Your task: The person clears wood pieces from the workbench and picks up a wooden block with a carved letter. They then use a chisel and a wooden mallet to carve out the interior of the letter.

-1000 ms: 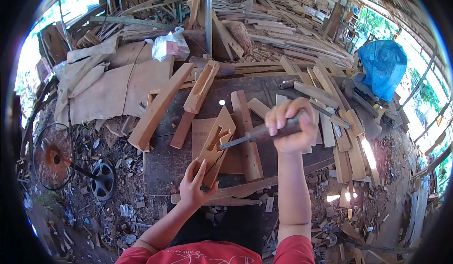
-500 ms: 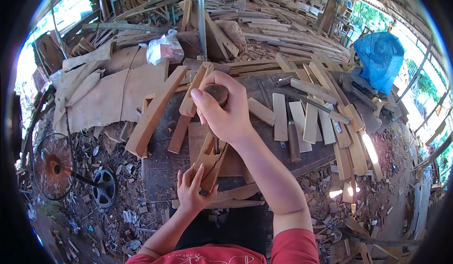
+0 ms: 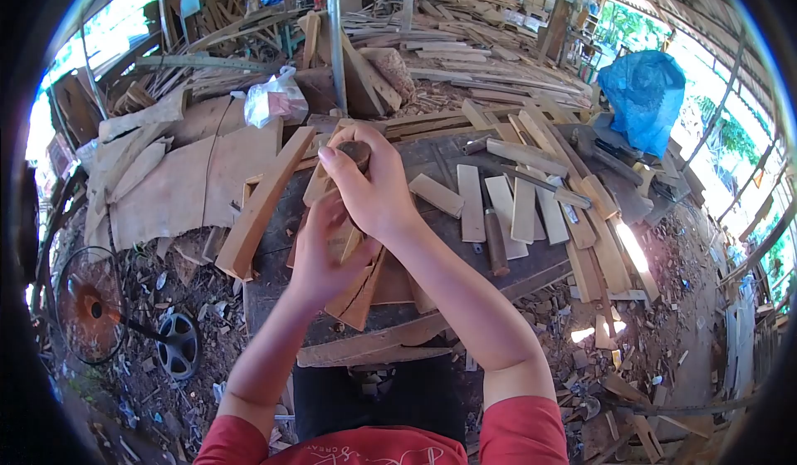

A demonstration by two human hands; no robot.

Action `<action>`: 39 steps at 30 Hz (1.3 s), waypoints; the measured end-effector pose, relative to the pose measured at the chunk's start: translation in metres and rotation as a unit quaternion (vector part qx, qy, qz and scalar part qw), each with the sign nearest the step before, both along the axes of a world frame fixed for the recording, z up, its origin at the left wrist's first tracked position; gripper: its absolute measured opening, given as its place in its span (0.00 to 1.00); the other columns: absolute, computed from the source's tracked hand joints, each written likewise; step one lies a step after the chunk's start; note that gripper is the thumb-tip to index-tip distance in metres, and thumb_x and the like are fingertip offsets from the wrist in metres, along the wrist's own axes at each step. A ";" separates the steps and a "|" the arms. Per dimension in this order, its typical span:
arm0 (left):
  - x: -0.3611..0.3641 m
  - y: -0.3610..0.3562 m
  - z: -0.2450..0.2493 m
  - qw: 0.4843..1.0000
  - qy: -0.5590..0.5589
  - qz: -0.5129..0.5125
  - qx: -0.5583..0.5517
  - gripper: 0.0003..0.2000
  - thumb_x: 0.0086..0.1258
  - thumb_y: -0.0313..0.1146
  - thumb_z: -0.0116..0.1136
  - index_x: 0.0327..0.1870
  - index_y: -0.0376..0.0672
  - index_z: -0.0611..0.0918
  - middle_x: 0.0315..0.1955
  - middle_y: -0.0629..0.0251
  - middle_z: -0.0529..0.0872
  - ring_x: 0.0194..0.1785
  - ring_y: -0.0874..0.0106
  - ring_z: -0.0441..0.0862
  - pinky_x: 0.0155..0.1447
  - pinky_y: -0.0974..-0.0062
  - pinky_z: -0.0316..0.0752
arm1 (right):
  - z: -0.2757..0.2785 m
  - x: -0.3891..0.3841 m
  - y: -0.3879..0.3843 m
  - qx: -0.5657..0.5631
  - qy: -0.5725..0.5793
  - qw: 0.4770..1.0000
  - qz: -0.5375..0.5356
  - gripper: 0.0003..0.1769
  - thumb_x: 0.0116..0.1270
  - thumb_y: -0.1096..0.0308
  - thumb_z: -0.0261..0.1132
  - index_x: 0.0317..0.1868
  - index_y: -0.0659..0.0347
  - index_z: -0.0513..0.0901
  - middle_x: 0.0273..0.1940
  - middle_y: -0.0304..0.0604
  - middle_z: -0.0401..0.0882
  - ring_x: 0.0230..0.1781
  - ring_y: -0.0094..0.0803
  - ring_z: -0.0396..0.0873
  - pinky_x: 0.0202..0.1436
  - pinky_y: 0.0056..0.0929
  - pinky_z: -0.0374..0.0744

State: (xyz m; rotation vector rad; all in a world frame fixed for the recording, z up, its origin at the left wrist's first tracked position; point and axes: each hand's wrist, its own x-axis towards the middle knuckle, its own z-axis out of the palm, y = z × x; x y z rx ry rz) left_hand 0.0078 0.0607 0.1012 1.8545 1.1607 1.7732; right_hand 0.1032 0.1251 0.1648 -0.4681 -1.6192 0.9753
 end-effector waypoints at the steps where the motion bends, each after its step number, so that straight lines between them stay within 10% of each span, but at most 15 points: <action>1: 0.000 0.009 0.011 1.000 0.000 -0.006 0.003 0.23 0.49 0.32 0.68 0.46 0.37 0.73 0.45 0.51 0.77 0.49 0.62 0.78 0.51 0.68 0.71 | -0.001 0.003 0.001 0.003 0.000 1.000 -0.006 0.10 0.61 0.66 0.60 0.33 0.65 0.74 0.29 0.41 0.77 0.31 0.27 0.75 0.37 0.26 0.73; 4: 0.002 0.033 0.032 0.981 -0.026 -0.178 -0.070 0.19 0.52 0.26 0.61 0.46 0.35 0.73 0.33 0.62 0.80 0.37 0.76 0.77 0.41 0.79 0.71 | 0.002 0.018 0.004 0.098 -0.062 0.990 -0.084 0.19 0.61 0.58 0.60 0.38 0.69 0.78 0.44 0.52 0.78 0.49 0.48 0.74 0.55 0.36 0.69; 8: 0.012 0.061 0.019 0.964 -0.041 -0.230 -0.129 0.12 0.54 0.24 0.59 0.41 0.35 0.75 0.32 0.69 0.80 0.36 0.81 0.74 0.41 0.79 0.71 | 0.018 0.047 -0.001 0.019 -0.221 0.971 -0.092 0.29 0.63 0.49 0.55 0.54 0.66 0.74 0.54 0.57 0.73 0.58 0.47 0.70 0.61 0.36 0.66; 15: 0.033 0.054 0.018 0.980 -0.039 -0.186 -0.058 0.10 0.55 0.29 0.62 0.34 0.36 0.77 0.24 0.65 0.79 0.29 0.80 0.71 0.37 0.79 0.69 | -0.015 0.106 0.003 0.155 -0.227 0.950 -0.150 0.35 0.64 0.44 0.54 0.60 0.64 0.68 0.47 0.54 0.78 0.50 0.45 0.76 0.54 0.38 0.71; 19: 0.031 0.061 0.007 0.989 -0.038 -0.143 -0.025 0.07 0.56 0.27 0.62 0.29 0.38 0.74 0.22 0.70 0.76 0.27 0.82 0.69 0.33 0.80 0.66 | -0.058 0.121 0.005 -0.085 -0.421 0.875 -0.223 0.36 0.61 0.42 0.57 0.57 0.67 0.70 0.33 0.47 0.81 0.34 0.42 0.80 0.37 0.38 0.76; 27: 0.030 0.056 0.010 0.989 -0.062 -0.132 -0.035 0.10 0.54 0.30 0.64 0.30 0.36 0.75 0.22 0.65 0.75 0.29 0.76 0.69 0.35 0.75 0.66 | -0.137 0.075 -0.012 -0.083 -0.617 0.739 -0.257 0.39 0.51 0.39 0.65 0.48 0.66 0.68 0.52 0.57 0.71 0.45 0.46 0.78 0.43 0.40 0.79; 39: 0.018 0.046 0.009 0.980 -0.127 -0.146 -0.048 0.09 0.56 0.26 0.60 0.26 0.39 0.71 0.19 0.75 0.70 0.26 0.84 0.63 0.29 0.81 0.62 | -0.134 0.135 -0.047 -0.102 -0.636 0.734 -0.215 0.33 0.45 0.47 0.69 0.38 0.67 0.68 0.30 0.58 0.79 0.36 0.53 0.80 0.41 0.44 0.77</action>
